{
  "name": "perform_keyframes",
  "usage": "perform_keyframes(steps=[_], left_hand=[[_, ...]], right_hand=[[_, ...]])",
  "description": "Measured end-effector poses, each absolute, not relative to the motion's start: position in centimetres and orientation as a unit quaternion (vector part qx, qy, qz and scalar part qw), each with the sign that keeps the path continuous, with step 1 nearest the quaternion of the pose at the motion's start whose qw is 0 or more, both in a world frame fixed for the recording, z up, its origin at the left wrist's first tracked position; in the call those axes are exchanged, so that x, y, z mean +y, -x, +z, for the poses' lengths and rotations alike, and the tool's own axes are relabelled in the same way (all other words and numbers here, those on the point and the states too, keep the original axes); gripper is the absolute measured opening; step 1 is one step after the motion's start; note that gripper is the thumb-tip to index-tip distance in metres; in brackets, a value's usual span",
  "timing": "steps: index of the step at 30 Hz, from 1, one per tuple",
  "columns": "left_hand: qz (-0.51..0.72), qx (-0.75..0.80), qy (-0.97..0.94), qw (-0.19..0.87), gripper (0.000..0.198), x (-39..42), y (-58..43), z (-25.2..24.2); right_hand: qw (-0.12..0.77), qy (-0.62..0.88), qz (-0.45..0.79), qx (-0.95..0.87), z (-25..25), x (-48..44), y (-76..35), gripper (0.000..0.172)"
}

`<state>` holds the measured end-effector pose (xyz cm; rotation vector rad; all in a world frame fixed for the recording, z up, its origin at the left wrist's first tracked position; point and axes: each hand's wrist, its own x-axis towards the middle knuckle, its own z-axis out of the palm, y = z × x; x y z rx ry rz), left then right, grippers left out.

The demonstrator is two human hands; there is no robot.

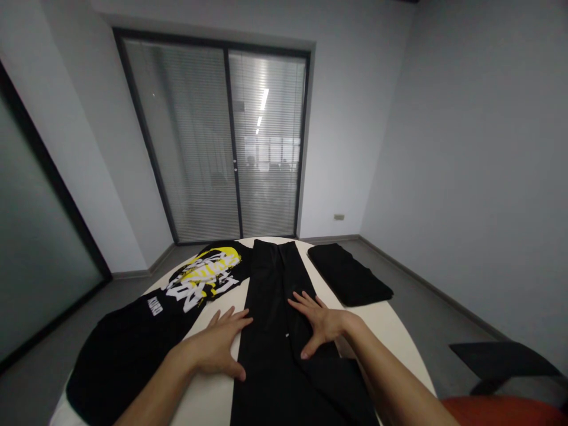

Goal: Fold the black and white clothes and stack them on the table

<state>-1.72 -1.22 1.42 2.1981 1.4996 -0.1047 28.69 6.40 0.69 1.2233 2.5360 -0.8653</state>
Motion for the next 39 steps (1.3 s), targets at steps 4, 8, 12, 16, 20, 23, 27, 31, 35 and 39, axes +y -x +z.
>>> perform_keyframes(steps=[4,8,12,16,20,23,27,31,35,39], left_hand=[[0.056,0.492,-0.843,0.21,0.105,-1.7,-0.8,0.8],[0.0,0.471,-0.85,0.237,0.119,-1.8,-2.4,-0.2],[-0.034,0.474,-0.844,0.247,0.117,-1.8,-1.9,0.0],[-0.056,0.479,-0.84,0.247,0.118,-1.9,-1.4,0.6],[-0.054,0.48,-0.84,0.247,0.117,-2.2,-1.4,0.8],[-0.045,0.48,-0.84,0.247,0.118,-2.2,-1.4,0.4],[-0.027,0.479,-0.844,0.241,0.118,-1.6,-0.9,-0.5],[0.025,0.473,-0.857,0.202,0.11,-0.4,-0.2,-1.8],[0.085,0.488,-0.857,0.144,0.099,0.4,0.1,-2.3],[0.131,0.498,-0.851,0.104,0.076,0.2,-0.2,-2.1]], right_hand=[[0.109,-0.417,-0.288,0.855,1.1,6.2,-28.5,0.143],[0.105,-0.419,-0.288,0.855,1.2,6.0,-28.5,0.142],[0.109,-0.417,-0.288,0.855,1.2,6.1,-28.6,0.142],[0.107,-0.416,-0.286,0.857,1.1,6.2,-28.7,0.142],[0.103,-0.418,-0.283,0.857,1.2,6.0,-28.7,0.141],[0.09,-0.423,-0.265,0.861,1.5,5.5,-28.4,0.136],[0.103,-0.417,-0.268,0.862,1.8,4.6,-27.5,0.138],[0.115,-0.428,-0.277,0.853,1.0,4.8,-27.0,0.143],[0.027,-0.425,-0.274,0.863,-0.9,6.5,-27.9,0.132],[-0.067,-0.425,-0.235,0.871,-2.0,8.0,-28.9,0.117]])
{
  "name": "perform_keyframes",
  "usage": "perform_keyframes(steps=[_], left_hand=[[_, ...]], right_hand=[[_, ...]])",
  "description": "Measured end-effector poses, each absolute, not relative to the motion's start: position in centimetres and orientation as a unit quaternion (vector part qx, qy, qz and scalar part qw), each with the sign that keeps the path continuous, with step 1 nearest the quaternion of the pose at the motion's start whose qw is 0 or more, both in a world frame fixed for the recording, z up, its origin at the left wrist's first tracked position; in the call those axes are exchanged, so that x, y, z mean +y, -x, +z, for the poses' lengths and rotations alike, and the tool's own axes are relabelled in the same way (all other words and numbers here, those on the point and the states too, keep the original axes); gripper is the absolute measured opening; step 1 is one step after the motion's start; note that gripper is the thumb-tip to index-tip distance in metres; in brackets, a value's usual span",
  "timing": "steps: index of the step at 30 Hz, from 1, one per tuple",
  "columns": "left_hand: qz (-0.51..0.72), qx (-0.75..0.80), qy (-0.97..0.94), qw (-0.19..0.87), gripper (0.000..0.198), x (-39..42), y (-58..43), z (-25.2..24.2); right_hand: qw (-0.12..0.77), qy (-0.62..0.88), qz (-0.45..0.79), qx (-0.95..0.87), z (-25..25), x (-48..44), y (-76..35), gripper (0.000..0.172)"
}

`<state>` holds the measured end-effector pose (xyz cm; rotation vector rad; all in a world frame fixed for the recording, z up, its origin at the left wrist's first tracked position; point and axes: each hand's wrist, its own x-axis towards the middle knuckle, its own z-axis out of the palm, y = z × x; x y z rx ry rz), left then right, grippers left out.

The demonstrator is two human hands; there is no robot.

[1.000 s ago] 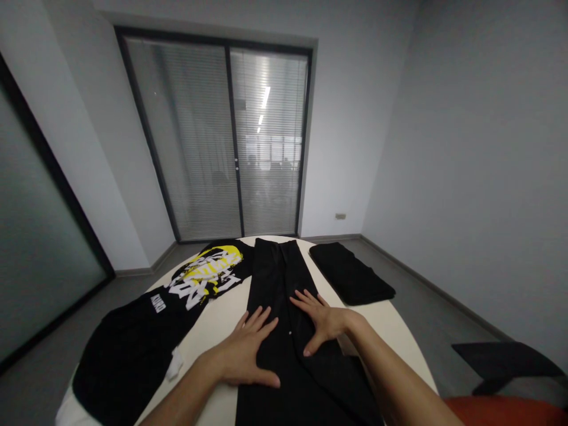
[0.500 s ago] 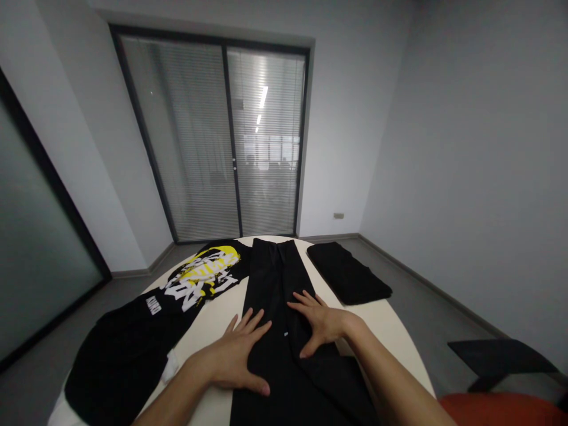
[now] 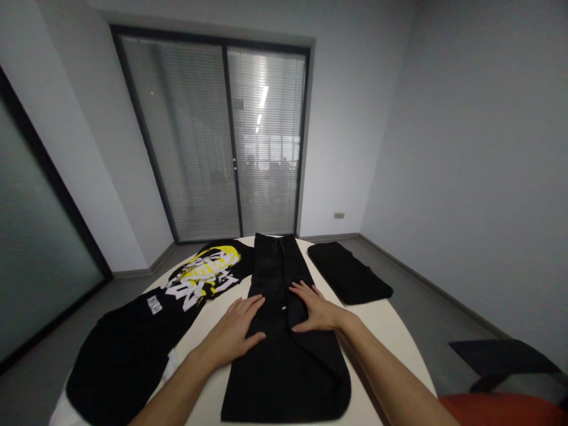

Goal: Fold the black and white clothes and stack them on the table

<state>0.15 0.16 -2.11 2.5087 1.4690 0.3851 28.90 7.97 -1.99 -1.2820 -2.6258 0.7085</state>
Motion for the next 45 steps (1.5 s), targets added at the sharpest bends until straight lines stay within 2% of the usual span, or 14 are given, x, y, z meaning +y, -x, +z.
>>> perform_keyframes(steps=[7,9,14,16,19,21,23,26,29,33,35,39,43,45], left_hand=[[0.077,0.493,-0.856,0.134,0.07,-0.6,-0.2,-2.2],[0.068,0.494,-0.856,0.136,0.07,-0.7,-0.3,-2.1],[0.071,0.49,-0.858,0.14,0.076,-1.5,-1.1,-1.1],[0.073,0.488,-0.858,0.146,0.08,-1.7,-1.4,-0.8],[0.075,0.478,-0.859,0.166,0.088,-1.8,-1.8,-0.8],[0.078,0.472,-0.859,0.18,0.09,-1.8,-1.8,-1.0],[0.077,0.471,-0.859,0.187,0.088,-1.8,-1.7,-1.2],[0.065,0.474,-0.857,0.19,0.088,-1.7,-1.7,-1.3],[0.053,0.476,-0.855,0.197,0.091,-1.8,-1.7,-1.2],[0.045,0.475,-0.856,0.199,0.09,-1.8,-1.8,-1.2],[0.047,0.474,-0.857,0.199,0.09,-1.7,-1.7,-1.2],[0.053,0.475,-0.855,0.199,0.09,-1.6,-1.5,-1.3],[0.054,0.475,-0.856,0.197,0.091,-1.3,-1.2,-1.4],[0.055,0.475,-0.857,0.193,0.092,-1.2,-1.0,-1.5]], right_hand=[[0.105,0.442,0.177,-0.873,1.1,6.4,-29.4,0.074],[0.068,0.453,0.216,-0.862,2.4,5.7,-29.5,0.068],[-0.089,0.459,0.341,-0.815,3.2,5.0,-30.0,0.052],[-0.105,0.444,0.363,-0.812,3.1,4.9,-30.1,0.042],[-0.079,0.41,0.403,-0.814,3.4,4.4,-30.2,0.034],[-0.074,0.395,0.46,-0.792,4.0,3.9,-30.1,0.037],[-0.092,0.401,0.516,-0.751,4.6,3.5,-30.0,0.051],[-0.135,0.437,0.495,-0.738,5.1,3.3,-29.9,0.073],[-0.171,0.458,0.418,-0.766,4.7,3.6,-29.9,0.066],[-0.177,0.464,0.414,-0.763,4.3,3.8,-29.8,0.045],[-0.173,0.469,0.39,-0.773,4.6,3.7,-29.8,0.04],[-0.192,0.476,0.341,-0.787,5.0,3.7,-29.8,0.054],[-0.186,0.467,0.438,-0.745,3.7,4.3,-30.0,0.066],[-0.155,0.442,0.491,-0.735,3.2,4.5,-30.1,0.063]])
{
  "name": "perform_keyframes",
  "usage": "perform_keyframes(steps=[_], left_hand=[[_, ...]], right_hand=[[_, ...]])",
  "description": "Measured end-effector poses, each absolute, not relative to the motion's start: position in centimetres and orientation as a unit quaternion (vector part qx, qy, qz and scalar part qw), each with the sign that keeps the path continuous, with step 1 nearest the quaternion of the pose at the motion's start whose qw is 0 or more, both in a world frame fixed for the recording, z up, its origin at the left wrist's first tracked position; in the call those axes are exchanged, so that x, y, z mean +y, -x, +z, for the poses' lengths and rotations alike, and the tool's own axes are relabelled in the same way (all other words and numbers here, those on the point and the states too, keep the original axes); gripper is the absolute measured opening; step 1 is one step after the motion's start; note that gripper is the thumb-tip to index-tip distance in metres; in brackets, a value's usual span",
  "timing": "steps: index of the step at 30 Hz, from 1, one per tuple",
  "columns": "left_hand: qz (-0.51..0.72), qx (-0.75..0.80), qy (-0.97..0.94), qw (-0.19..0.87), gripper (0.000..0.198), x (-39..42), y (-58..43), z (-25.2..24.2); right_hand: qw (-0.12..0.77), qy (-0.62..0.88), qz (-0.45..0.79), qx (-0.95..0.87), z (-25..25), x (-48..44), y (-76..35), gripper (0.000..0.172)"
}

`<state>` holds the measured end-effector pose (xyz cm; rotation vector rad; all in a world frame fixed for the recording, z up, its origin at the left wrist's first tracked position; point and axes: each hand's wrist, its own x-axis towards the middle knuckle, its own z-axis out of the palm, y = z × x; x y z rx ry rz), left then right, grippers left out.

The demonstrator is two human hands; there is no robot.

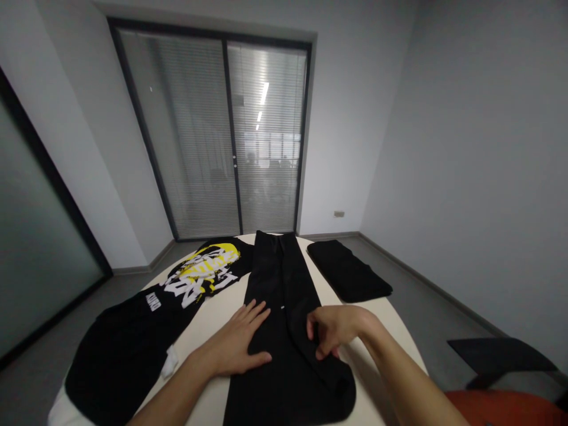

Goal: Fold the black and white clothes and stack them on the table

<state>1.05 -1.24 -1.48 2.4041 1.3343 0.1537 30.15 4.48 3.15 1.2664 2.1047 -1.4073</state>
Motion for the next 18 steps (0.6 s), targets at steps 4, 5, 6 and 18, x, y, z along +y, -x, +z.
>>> perform_keyframes(steps=[4,5,6,18], left_hand=[[0.07,0.471,-0.859,0.187,0.092,-1.2,-1.0,-1.8],[0.072,0.471,-0.859,0.187,0.092,-1.2,-1.0,-1.8],[0.072,0.471,-0.859,0.187,0.092,-1.2,-1.0,-1.8],[0.063,0.468,-0.863,0.181,0.086,-1.2,-1.0,-2.0]], right_hand=[[0.061,-0.395,-0.564,0.723,3.6,4.5,-30.4,0.046],[0.048,-0.383,-0.575,0.721,3.9,4.5,-30.5,0.044],[0.045,-0.371,-0.584,0.72,4.3,4.4,-30.5,0.044],[0.178,-0.344,-0.594,0.705,5.5,3.2,-29.0,0.09]])
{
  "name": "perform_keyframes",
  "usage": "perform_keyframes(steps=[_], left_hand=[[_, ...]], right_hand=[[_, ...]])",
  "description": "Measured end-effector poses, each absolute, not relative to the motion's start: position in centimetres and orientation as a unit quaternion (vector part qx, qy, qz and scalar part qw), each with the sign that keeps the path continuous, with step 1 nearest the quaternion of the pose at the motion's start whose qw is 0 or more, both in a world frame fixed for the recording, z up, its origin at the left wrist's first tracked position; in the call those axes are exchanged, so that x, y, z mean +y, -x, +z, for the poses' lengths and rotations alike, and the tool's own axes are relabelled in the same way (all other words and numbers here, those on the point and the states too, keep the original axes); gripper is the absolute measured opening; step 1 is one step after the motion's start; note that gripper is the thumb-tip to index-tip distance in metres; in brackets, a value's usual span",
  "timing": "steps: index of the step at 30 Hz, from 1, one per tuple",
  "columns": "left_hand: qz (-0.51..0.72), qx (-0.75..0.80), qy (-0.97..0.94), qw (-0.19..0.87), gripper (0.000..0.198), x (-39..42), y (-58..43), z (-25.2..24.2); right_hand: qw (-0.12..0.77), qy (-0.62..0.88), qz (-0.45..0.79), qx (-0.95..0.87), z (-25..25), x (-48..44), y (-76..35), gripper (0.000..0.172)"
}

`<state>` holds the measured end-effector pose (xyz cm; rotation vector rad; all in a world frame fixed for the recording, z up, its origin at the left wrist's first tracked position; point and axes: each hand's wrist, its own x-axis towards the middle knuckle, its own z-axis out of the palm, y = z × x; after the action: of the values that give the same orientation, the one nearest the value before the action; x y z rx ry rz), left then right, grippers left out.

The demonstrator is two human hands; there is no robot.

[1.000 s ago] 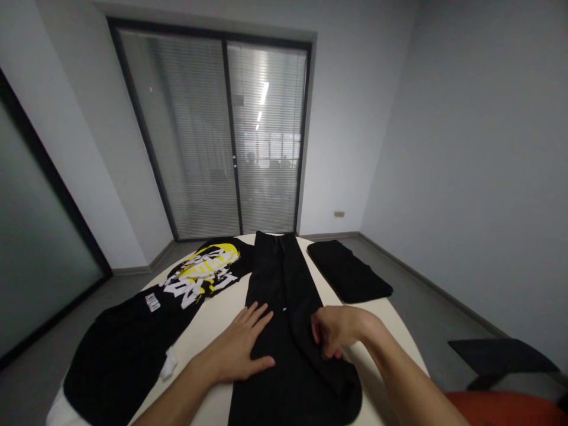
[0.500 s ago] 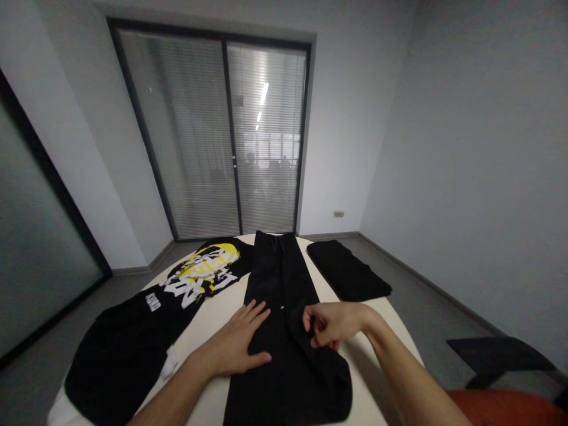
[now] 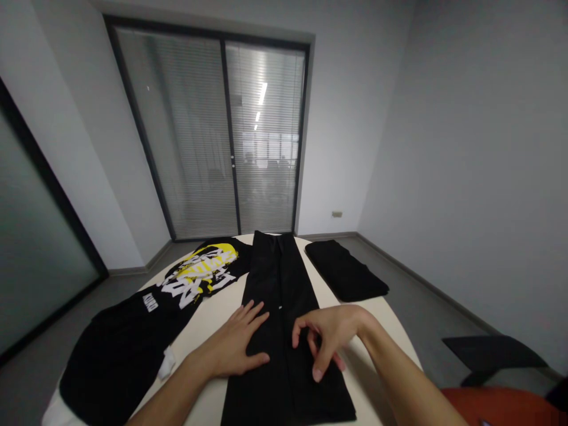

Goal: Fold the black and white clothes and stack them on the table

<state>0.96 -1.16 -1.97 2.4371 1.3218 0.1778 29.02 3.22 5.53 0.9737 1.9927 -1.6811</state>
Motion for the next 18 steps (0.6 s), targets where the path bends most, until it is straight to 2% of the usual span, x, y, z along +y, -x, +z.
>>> perform_keyframes(steps=[3,7,13,15,18], left_hand=[[0.058,0.471,-0.861,0.184,0.087,-1.2,-1.0,-1.9],[0.055,0.471,-0.859,0.191,0.082,-1.4,-1.1,-1.5],[0.07,0.443,-0.872,0.194,0.078,-1.7,-1.5,-0.8],[0.066,0.439,-0.873,0.204,0.083,-1.8,-1.6,-0.7],[0.056,0.451,-0.864,0.215,0.088,-2.0,-1.8,-0.5]], right_hand=[[0.131,-0.347,-0.549,0.749,4.3,3.7,-28.6,0.082],[0.058,-0.326,-0.449,0.83,2.6,4.2,-27.6,0.061],[0.068,-0.327,-0.364,0.869,1.7,4.1,-26.8,0.027],[0.068,-0.318,-0.381,0.866,1.5,4.2,-26.8,0.025],[0.074,-0.315,-0.4,0.857,1.2,4.3,-26.8,0.029]])
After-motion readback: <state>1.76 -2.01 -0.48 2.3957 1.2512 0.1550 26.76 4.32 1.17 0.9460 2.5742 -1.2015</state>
